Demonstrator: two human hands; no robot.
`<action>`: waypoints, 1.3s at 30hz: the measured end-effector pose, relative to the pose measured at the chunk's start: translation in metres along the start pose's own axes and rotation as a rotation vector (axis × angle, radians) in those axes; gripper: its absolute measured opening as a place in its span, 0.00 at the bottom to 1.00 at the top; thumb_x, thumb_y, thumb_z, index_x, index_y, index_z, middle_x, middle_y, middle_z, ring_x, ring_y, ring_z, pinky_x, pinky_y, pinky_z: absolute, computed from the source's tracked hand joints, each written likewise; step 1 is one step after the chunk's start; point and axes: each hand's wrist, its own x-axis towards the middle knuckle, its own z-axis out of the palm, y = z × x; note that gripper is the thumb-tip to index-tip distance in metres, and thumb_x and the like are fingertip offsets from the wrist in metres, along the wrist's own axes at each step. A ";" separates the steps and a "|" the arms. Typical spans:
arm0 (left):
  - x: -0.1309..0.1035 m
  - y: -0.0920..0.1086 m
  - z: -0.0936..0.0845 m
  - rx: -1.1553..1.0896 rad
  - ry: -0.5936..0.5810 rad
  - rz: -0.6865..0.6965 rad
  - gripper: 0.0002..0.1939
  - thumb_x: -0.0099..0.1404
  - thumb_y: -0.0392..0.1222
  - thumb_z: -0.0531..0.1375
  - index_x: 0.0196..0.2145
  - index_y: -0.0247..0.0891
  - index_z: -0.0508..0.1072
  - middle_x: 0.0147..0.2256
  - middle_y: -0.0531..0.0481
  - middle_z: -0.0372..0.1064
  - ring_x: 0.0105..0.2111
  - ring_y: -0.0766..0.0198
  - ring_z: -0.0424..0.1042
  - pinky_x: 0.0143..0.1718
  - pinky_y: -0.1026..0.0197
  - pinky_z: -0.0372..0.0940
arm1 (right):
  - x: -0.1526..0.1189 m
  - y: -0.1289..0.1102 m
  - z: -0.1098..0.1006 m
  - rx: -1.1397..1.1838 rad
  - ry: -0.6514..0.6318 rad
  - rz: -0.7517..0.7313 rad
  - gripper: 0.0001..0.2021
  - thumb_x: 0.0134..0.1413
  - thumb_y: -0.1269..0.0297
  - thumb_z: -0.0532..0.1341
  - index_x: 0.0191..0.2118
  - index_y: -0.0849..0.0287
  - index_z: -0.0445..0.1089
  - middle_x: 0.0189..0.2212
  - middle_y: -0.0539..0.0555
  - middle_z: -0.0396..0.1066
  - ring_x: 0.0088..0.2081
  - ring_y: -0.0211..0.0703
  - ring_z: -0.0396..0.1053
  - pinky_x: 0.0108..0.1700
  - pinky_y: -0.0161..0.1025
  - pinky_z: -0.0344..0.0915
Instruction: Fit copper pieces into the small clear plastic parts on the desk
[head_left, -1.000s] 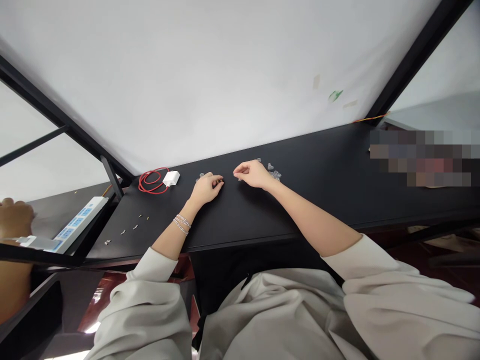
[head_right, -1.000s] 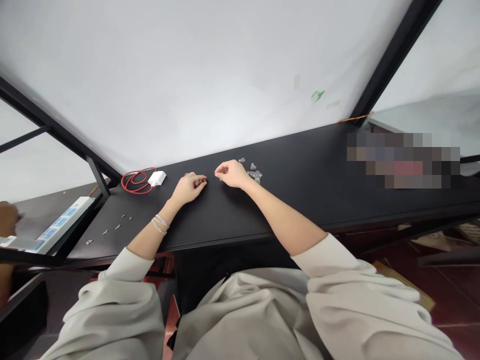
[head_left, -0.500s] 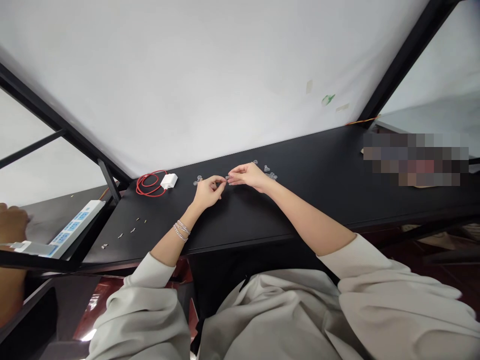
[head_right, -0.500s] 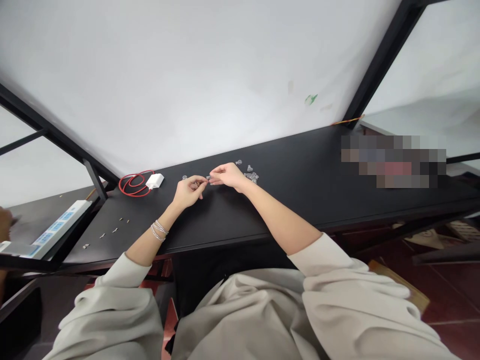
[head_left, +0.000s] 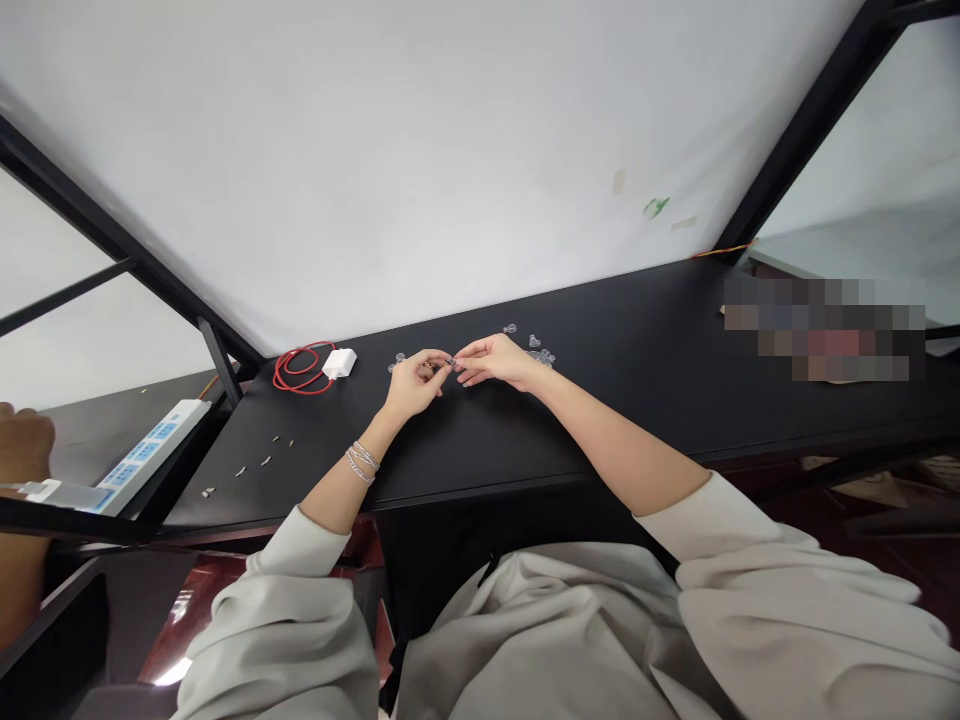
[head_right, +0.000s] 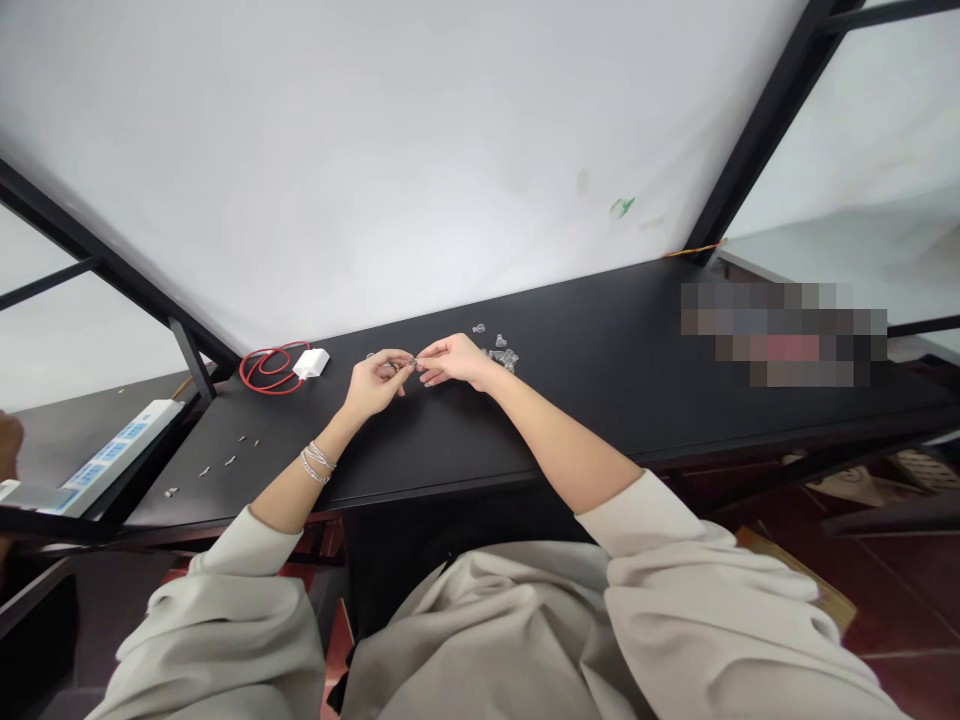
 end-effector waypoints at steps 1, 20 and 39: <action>0.000 0.000 0.000 -0.008 -0.001 0.008 0.15 0.64 0.49 0.67 0.43 0.35 0.78 0.36 0.44 0.80 0.19 0.70 0.73 0.21 0.67 0.66 | 0.000 0.000 0.000 0.004 -0.009 -0.001 0.03 0.56 0.76 0.71 0.37 0.68 0.78 0.33 0.61 0.81 0.30 0.44 0.80 0.34 0.38 0.80; 0.003 -0.002 -0.004 -0.211 -0.026 -0.146 0.24 0.57 0.58 0.71 0.39 0.33 0.80 0.27 0.45 0.78 0.16 0.68 0.69 0.15 0.65 0.59 | 0.000 0.001 -0.002 -0.058 -0.071 0.009 0.07 0.52 0.76 0.73 0.38 0.66 0.80 0.37 0.61 0.82 0.29 0.41 0.80 0.31 0.35 0.79; 0.003 -0.002 -0.004 -0.289 -0.085 -0.171 0.29 0.53 0.60 0.73 0.41 0.32 0.77 0.33 0.43 0.78 0.17 0.68 0.70 0.10 0.67 0.57 | -0.006 -0.001 0.003 -0.091 -0.042 0.009 0.05 0.54 0.71 0.73 0.34 0.66 0.78 0.33 0.60 0.81 0.26 0.40 0.78 0.27 0.33 0.77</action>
